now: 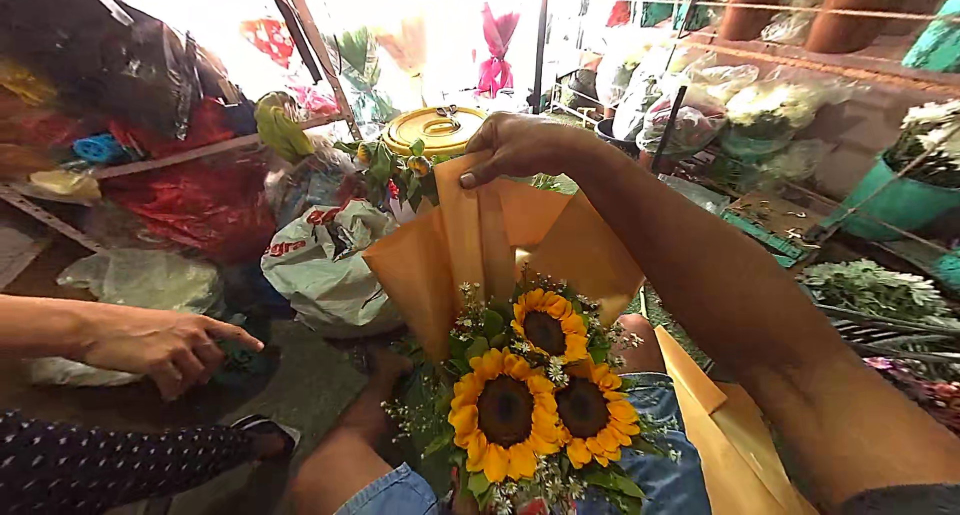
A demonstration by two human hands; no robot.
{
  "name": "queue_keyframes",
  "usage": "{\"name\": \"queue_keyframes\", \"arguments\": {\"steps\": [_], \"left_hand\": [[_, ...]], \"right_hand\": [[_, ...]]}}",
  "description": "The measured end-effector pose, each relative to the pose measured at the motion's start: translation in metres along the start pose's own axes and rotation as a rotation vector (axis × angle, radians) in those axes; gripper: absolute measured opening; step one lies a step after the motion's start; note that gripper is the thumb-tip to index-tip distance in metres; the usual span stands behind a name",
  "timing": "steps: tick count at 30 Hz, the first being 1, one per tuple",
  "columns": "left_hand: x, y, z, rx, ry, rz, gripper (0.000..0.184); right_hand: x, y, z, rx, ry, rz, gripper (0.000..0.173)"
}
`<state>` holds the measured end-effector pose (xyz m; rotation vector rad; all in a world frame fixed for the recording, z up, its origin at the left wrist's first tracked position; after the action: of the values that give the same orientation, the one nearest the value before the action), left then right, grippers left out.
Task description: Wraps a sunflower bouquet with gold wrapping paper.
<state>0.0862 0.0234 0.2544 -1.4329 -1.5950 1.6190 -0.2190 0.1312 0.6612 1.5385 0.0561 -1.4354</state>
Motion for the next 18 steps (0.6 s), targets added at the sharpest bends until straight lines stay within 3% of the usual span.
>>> {"name": "queue_keyframes", "arguments": {"steps": [2, 4, 7, 9, 11, 15, 18], "left_hand": [[-0.001, 0.003, 0.001, -0.091, 0.081, 0.298, 0.033], [-0.001, 0.001, -0.001, -0.139, 0.139, 0.376, 0.036], [-0.006, -0.017, -0.01, -0.168, 0.18, 0.32, 0.041], [-0.003, -0.013, -0.005, -0.111, 0.17, 0.23, 0.039], [0.001, 0.005, 0.004, -0.017, 0.123, 0.235, 0.04], [-0.005, -0.01, -0.008, -0.125, 0.115, 0.342, 0.037], [-0.002, -0.012, -0.009, 0.035, 0.101, 0.252, 0.035]], "right_hand": [[0.002, 0.001, 0.001, -0.012, -0.002, 0.011, 0.023], [0.001, 0.012, -0.001, -0.123, -0.037, -0.063, 0.026], [0.0, 0.048, -0.011, -0.384, -0.056, -0.191, 0.048], [0.014, 0.074, -0.02, -0.563, -0.002, -0.155, 0.049], [0.037, 0.088, -0.022, -0.624, 0.108, -0.172, 0.051], [0.073, 0.094, -0.007, -0.658, 0.277, -0.293, 0.039], [0.08, 0.107, 0.0, -0.771, 0.336, -0.133, 0.022]]}}
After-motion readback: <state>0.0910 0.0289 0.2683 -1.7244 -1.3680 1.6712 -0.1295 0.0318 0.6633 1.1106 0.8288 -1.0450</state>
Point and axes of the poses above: each hand's wrist, its own z-axis towards the middle knuckle, its own x-axis out of the palm, y = z × x, the point moved 6 cm from there along z, towards the middle knuckle, and after that the axes turned 13 degrees about -y, right-handed, at the moved point
